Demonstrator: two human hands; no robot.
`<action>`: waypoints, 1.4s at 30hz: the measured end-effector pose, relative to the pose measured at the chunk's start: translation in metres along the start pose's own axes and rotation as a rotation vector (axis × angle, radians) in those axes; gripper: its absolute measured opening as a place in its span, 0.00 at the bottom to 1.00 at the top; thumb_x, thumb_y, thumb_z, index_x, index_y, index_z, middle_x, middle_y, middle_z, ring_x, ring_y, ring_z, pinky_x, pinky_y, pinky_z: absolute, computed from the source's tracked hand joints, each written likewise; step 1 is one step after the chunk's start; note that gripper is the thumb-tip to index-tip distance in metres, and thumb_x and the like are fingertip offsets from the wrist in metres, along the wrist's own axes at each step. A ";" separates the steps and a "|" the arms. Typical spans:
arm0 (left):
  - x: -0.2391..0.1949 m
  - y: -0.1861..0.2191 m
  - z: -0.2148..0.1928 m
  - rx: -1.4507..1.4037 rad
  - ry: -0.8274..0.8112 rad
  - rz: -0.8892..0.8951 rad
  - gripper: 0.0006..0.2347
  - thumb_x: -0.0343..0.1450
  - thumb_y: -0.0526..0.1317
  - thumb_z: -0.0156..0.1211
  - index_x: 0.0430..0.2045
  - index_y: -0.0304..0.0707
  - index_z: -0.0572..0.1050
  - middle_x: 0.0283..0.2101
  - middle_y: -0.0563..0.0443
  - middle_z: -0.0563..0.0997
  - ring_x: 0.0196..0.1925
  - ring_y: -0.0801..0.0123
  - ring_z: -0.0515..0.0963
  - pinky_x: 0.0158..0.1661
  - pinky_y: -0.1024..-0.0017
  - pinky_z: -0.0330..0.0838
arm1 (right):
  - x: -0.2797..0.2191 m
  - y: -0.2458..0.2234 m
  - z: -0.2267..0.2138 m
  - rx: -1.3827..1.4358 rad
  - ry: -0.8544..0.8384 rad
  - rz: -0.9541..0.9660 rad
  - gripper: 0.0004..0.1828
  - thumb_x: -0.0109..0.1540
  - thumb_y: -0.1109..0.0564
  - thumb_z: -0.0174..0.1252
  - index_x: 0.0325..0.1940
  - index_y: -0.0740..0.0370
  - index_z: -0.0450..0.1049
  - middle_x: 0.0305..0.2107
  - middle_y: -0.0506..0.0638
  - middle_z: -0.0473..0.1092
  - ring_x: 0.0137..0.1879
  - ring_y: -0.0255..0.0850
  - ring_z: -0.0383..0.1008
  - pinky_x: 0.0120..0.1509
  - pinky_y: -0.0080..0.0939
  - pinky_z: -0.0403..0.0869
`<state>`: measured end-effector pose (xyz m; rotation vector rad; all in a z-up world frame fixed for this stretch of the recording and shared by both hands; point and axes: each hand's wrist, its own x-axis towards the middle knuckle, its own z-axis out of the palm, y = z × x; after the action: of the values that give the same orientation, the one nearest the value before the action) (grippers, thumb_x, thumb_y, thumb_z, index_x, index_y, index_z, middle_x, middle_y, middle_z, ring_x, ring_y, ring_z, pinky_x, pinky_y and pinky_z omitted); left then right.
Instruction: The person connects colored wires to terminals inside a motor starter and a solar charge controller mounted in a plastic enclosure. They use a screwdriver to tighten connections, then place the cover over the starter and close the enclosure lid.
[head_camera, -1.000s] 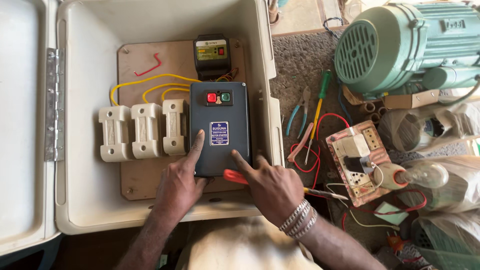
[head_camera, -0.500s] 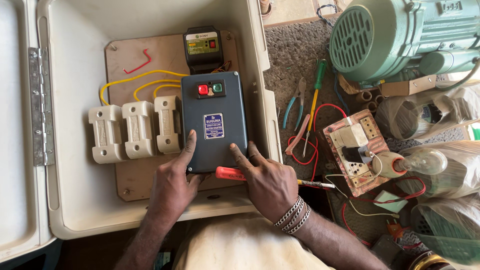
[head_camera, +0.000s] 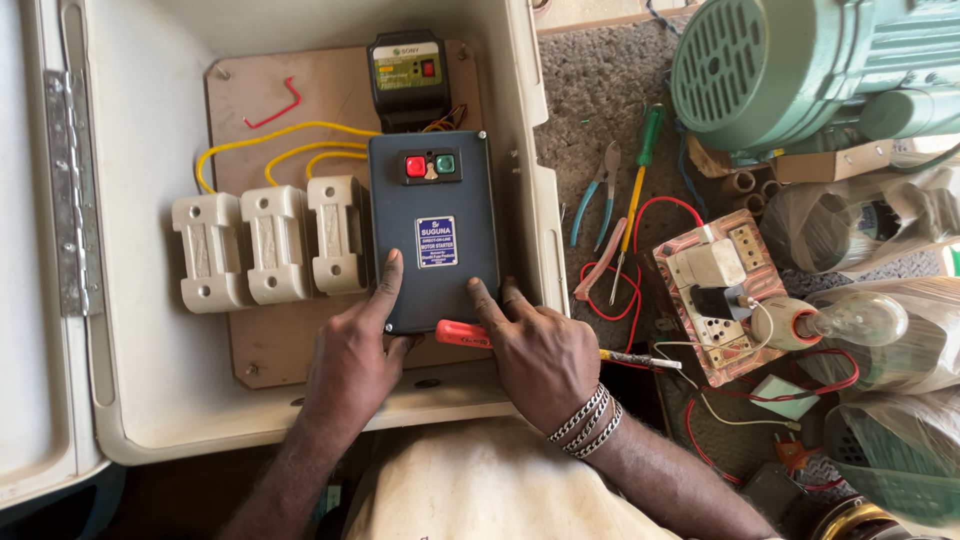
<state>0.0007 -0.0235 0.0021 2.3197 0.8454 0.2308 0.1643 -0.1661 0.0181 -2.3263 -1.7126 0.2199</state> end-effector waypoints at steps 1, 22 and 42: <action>0.000 0.000 -0.001 0.005 -0.022 -0.020 0.46 0.59 0.26 0.72 0.73 0.44 0.50 0.47 0.32 0.82 0.44 0.49 0.86 0.46 0.61 0.82 | 0.000 0.000 0.001 -0.008 0.009 -0.005 0.35 0.56 0.58 0.58 0.69 0.55 0.68 0.51 0.60 0.74 0.33 0.47 0.80 0.30 0.43 0.77; 0.141 -0.061 -0.035 0.072 0.143 0.374 0.40 0.59 0.47 0.83 0.63 0.29 0.66 0.60 0.28 0.73 0.60 0.39 0.73 0.58 0.52 0.68 | 0.014 -0.008 -0.006 -0.245 0.011 -0.041 0.42 0.51 0.46 0.69 0.70 0.47 0.68 0.50 0.48 0.76 0.33 0.44 0.80 0.26 0.47 0.73; 0.186 -0.072 -0.030 0.054 -0.326 -0.037 0.43 0.55 0.58 0.80 0.62 0.44 0.61 0.56 0.41 0.77 0.60 0.52 0.76 0.57 0.56 0.70 | 0.025 -0.023 -0.004 -0.336 -0.048 0.006 0.37 0.54 0.52 0.64 0.69 0.48 0.69 0.53 0.48 0.75 0.28 0.44 0.79 0.24 0.45 0.74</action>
<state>0.0973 0.1504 -0.0302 2.3037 0.7350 -0.1841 0.1520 -0.1360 0.0288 -2.5769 -1.8909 -0.0145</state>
